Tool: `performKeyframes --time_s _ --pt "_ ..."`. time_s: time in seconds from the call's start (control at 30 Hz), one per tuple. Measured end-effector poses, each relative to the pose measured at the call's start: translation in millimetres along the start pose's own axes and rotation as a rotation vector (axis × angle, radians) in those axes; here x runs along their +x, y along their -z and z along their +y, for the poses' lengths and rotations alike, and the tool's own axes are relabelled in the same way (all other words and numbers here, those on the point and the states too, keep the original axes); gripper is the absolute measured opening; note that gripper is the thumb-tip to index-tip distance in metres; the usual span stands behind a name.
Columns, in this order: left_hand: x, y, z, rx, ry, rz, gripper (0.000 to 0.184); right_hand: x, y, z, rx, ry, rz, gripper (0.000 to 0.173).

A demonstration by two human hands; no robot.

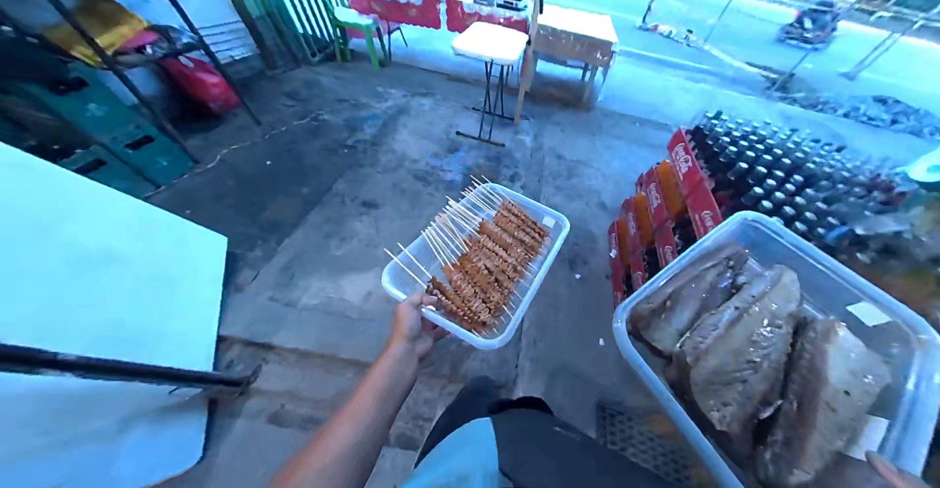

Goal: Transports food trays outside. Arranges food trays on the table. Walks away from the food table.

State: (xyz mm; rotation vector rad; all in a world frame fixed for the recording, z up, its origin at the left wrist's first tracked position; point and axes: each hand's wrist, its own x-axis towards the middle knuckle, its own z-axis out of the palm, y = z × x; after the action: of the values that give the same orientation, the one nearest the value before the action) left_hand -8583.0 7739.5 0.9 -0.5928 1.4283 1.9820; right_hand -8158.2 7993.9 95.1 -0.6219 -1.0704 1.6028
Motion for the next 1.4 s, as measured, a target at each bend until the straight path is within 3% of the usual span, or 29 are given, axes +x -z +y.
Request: performKeyframes --time_s 0.13,0.3,0.43,0.53,0.67,0.87,1.13,1.27,1.4 --pt "52 -51 14 -0.038 -0.023 0.109 0.015 130 -29 39 -0.008 -0.016 -0.076 0.04" --pt "141 -130 54 -0.022 -0.077 0.148 0.018 268 -85 99 0.172 -0.02 -0.163 0.032" --pt "220 -226 105 -0.016 -0.077 0.109 0.018 370 -131 132 0.149 -0.062 -0.149 0.033" --pt "269 -302 145 0.007 -0.074 0.085 0.016 440 -150 158 0.104 -0.051 -0.175 0.022" --pt "336 -396 181 -0.005 -0.079 0.022 0.013 524 -184 182 0.214 -0.08 -0.17 0.025" --pt "450 -536 188 -0.036 -0.113 -0.011 0.01 690 -186 227 0.151 -0.084 -0.192 0.024" --pt "564 -697 187 -0.077 -0.142 0.064 0.014 928 -265 275 0.151 -0.215 -0.12 0.036" --pt "629 -773 207 -0.064 -0.154 0.046 0.011 1046 -282 321 0.248 -0.292 -0.214 0.025" --pt "711 -869 235 -0.031 -0.137 0.002 0.012 1153 -301 365 0.125 -0.271 -0.198 0.044"
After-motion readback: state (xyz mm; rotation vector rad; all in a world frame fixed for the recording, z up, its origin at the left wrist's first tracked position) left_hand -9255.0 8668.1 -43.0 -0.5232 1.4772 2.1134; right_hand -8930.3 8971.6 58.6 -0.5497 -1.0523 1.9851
